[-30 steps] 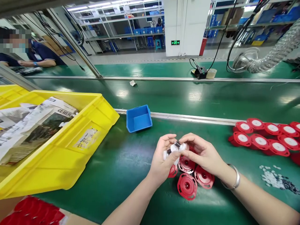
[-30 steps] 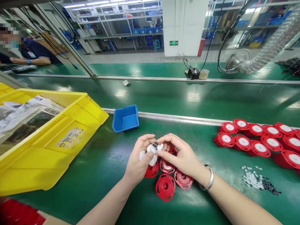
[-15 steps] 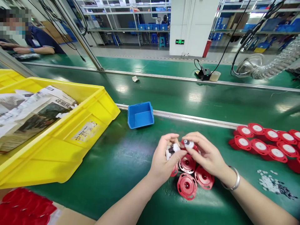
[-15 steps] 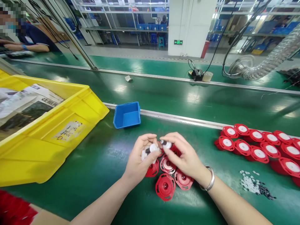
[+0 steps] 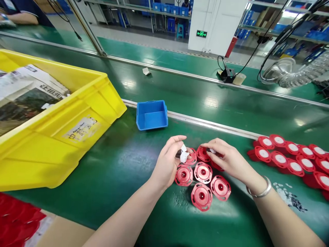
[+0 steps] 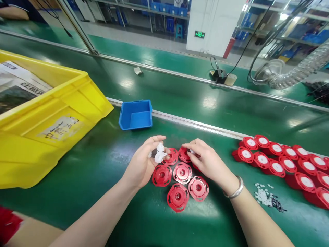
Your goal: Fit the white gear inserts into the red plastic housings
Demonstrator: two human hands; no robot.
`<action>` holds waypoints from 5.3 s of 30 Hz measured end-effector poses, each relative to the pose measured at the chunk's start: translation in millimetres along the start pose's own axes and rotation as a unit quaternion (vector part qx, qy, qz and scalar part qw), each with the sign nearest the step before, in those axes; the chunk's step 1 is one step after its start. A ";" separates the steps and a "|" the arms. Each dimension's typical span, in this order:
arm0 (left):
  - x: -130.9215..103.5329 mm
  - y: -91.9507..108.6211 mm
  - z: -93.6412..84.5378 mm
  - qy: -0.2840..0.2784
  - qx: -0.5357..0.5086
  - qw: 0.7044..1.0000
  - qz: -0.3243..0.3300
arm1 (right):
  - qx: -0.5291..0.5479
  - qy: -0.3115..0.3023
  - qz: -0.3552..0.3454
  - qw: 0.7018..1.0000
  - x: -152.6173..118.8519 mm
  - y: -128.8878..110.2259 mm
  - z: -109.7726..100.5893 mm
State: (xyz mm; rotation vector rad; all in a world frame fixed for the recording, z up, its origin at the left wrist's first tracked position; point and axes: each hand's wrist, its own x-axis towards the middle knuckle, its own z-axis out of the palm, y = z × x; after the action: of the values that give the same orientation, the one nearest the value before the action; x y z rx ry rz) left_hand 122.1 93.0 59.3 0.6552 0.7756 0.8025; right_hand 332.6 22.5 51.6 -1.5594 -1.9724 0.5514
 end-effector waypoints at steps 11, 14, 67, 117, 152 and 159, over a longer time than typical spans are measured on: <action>5.5 -2.7 -3.7 0.010 0.011 1.000 0.002 | -0.105 0.038 -0.038 0.993 -2.1 2.5 15.1; 6.5 -3.9 -4.7 0.003 -0.012 1.000 0.004 | -0.151 0.032 -0.064 0.986 -1.7 2.6 17.8; -3.7 -13.4 0.9 -0.060 0.025 0.990 0.124 | 0.492 0.146 0.119 0.850 0.2 -38.7 34.8; 2.6 -4.5 -1.1 -0.062 0.020 0.998 0.011 | -0.122 0.000 -0.048 0.991 -37.5 -33.8 26.0; -0.4 -7.3 -4.6 -0.103 0.145 0.982 0.055 | -0.057 0.085 -0.007 0.995 -42.8 -41.6 3.7; -9.7 -11.1 -5.8 -0.208 0.314 0.918 0.126 | 0.170 0.080 0.050 0.981 -41.5 -47.4 15.5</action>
State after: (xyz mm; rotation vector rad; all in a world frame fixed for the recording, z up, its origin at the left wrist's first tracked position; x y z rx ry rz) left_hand 117.1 80.5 51.1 1.4769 0.5513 0.6020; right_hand 294.4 -28.8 62.4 -1.4426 -1.5910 0.7359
